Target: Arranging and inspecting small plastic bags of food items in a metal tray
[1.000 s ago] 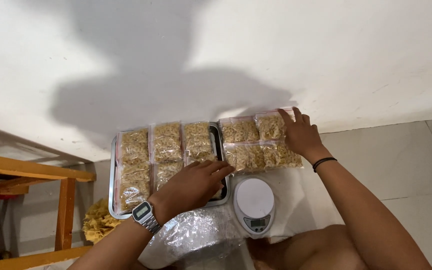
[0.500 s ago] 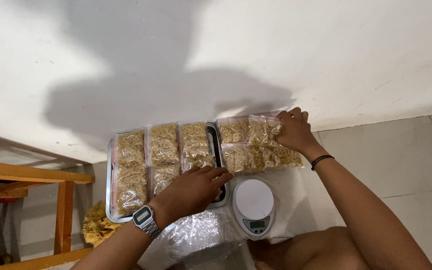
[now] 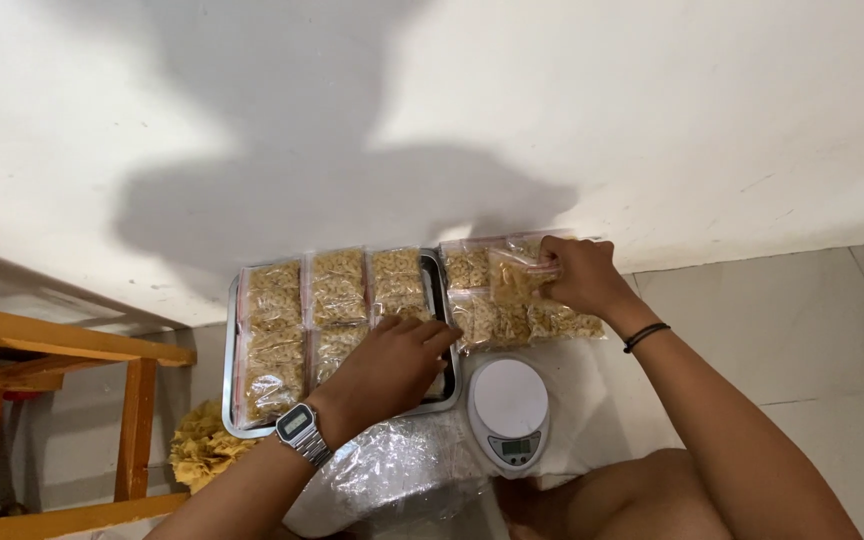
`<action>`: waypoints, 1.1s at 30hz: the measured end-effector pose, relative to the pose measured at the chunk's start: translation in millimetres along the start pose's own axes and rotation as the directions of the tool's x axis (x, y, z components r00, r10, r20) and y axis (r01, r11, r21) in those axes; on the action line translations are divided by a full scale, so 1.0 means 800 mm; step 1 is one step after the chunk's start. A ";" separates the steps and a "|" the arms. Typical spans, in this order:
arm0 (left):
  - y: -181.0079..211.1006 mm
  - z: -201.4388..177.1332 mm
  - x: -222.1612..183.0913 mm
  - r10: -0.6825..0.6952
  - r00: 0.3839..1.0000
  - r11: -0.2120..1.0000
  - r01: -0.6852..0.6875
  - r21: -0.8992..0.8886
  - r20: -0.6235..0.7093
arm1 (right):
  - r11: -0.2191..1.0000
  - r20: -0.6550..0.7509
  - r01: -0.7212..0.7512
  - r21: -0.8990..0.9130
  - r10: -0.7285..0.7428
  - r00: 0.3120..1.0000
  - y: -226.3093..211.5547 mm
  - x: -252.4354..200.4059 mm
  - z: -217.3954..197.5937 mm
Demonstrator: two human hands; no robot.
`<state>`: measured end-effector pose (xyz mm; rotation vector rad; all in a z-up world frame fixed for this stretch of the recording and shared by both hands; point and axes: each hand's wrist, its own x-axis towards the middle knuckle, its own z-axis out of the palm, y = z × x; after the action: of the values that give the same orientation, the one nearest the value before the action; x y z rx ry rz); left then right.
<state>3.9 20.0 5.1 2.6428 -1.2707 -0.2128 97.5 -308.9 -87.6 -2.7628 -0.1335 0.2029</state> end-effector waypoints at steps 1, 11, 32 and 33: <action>-0.003 0.000 -0.002 0.000 1.000 1.000 0.000 -0.001 -0.005 | 1.000 -0.001 0.001 -0.005 -0.001 1.000 -0.013 -0.007 -0.005; 0.017 -0.078 -0.046 -0.369 0.917 0.623 0.124 -0.772 -0.151 | 0.891 0.158 0.098 0.443 -0.185 0.970 -0.226 -0.097 -0.116; -0.033 -0.080 -0.091 -0.664 0.711 0.075 -0.244 -0.967 -0.231 | 0.478 -0.106 0.141 0.867 -0.098 0.989 -0.309 -0.117 -0.109; -0.034 -0.082 -0.093 -0.663 0.709 0.087 -0.245 -0.966 -0.240 | 0.440 -0.100 0.130 0.889 -0.091 0.991 -0.305 -0.113 -0.100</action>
<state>-7.9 102.7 65.6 1.3140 -0.1171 -0.0771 4.7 -121.2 86.9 -1.6487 -0.1413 0.1256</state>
